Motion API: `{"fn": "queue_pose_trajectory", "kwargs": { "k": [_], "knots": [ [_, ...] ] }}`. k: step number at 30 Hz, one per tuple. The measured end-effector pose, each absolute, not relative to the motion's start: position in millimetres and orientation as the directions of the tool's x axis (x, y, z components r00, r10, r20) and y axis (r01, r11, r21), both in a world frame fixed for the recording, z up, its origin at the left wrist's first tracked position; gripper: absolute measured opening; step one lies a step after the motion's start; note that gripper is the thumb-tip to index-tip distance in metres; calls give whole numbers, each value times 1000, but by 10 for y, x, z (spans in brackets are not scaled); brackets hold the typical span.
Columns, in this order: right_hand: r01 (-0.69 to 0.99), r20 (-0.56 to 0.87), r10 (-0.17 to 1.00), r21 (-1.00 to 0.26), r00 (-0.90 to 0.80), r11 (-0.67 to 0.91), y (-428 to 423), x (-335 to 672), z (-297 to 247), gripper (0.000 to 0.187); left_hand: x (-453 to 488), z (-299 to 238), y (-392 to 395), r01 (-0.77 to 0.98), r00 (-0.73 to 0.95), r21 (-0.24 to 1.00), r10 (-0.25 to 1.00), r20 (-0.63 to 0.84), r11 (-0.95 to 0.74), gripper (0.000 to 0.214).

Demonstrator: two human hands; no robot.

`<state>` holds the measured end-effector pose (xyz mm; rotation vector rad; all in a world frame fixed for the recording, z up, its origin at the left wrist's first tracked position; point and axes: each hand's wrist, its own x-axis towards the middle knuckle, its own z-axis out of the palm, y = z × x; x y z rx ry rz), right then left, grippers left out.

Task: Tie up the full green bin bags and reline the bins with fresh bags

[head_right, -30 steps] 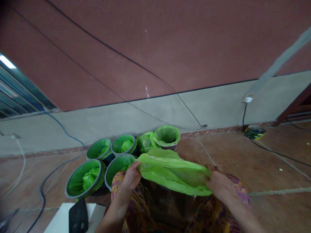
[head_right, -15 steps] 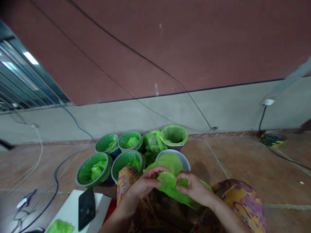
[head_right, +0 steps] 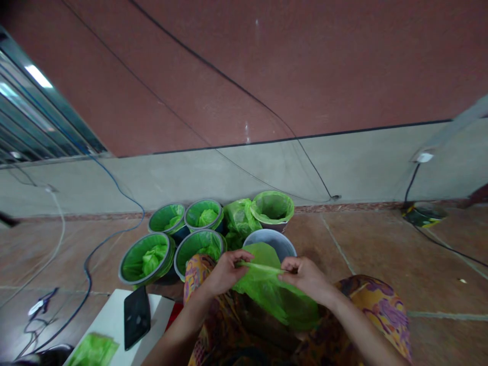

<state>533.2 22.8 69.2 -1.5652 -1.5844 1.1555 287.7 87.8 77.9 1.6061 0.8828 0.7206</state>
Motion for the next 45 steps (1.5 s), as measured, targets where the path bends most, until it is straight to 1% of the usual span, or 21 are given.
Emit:
{"fn": "queue_pose_trajectory", "kwargs": {
  "k": [1,2,4,6,9,12,14,16,19,21,22,24,26,27,28,30,33,36,38,41,45],
  "knots": [
    [542,-87,996,-838,-24,-61,256,5373,711,22,2865,758,917,256,477,938,875,87,-233,30],
    [634,-32,999,-772,36,-47,279,5410,735,19,2855,740,953,336,426,885,890,163,-323,32],
    [762,63,994,-647,93,-30,310,5465,790,14,2841,714,1009,456,342,796,904,257,-398,35],
    [828,165,980,-561,110,2,319,5501,831,11,2828,697,1039,519,250,761,921,299,-388,36],
    [875,341,926,-484,164,24,304,5534,857,8,2795,674,1050,571,140,738,929,342,-358,38],
    [882,492,834,-471,248,15,270,5568,860,7,2742,647,1057,672,125,635,903,410,-381,45],
    [881,557,775,-472,298,1,240,5608,855,7,2701,633,1074,736,125,549,877,464,-395,48],
    [882,591,727,-470,348,-40,206,5676,836,8,2662,627,1100,777,97,498,855,509,-385,46],
    [865,609,657,-483,444,-136,144,5817,775,9,2623,632,1143,806,45,480,845,533,-346,42],
    [858,572,662,-459,484,-231,96,5879,733,12,2624,637,1165,806,27,487,842,539,-338,39],
    [864,541,686,-416,486,-284,71,5878,720,14,2639,639,1170,800,27,491,838,545,-345,37],
    [897,480,759,-269,440,-351,28,5785,726,24,2704,645,1168,781,37,500,827,562,-374,34],
    [941,459,823,-132,336,-310,13,5565,779,41,2820,653,1144,758,65,505,818,571,-413,33],
    [962,471,840,-100,270,-253,26,5419,819,48,2894,660,1125,746,85,505,814,574,-434,34],
    [981,484,854,-95,192,-167,54,5261,864,52,2975,668,1101,732,109,505,810,576,-458,36],
    [993,528,846,-119,73,-12,158,4958,954,54,3147,690,1047,697,157,507,798,581,-507,39],
    [982,546,838,-164,9,96,384,4670,1046,45,3370,741,985,668,204,524,807,554,-529,41],
    [960,544,838,-209,-46,189,559,4635,1092,35,3498,809,990,685,225,534,842,491,-495,43],
    [937,559,827,-251,-66,244,589,4699,1132,33,3536,852,1029,704,251,527,861,443,-476,44],
    [891,635,770,-311,-63,330,494,4825,1252,31,3560,885,1114,736,283,515,891,354,-439,41],
    [812,730,683,-403,8,421,224,5018,1502,30,3543,842,1251,790,256,510,939,229,-340,41]
  ]
}}
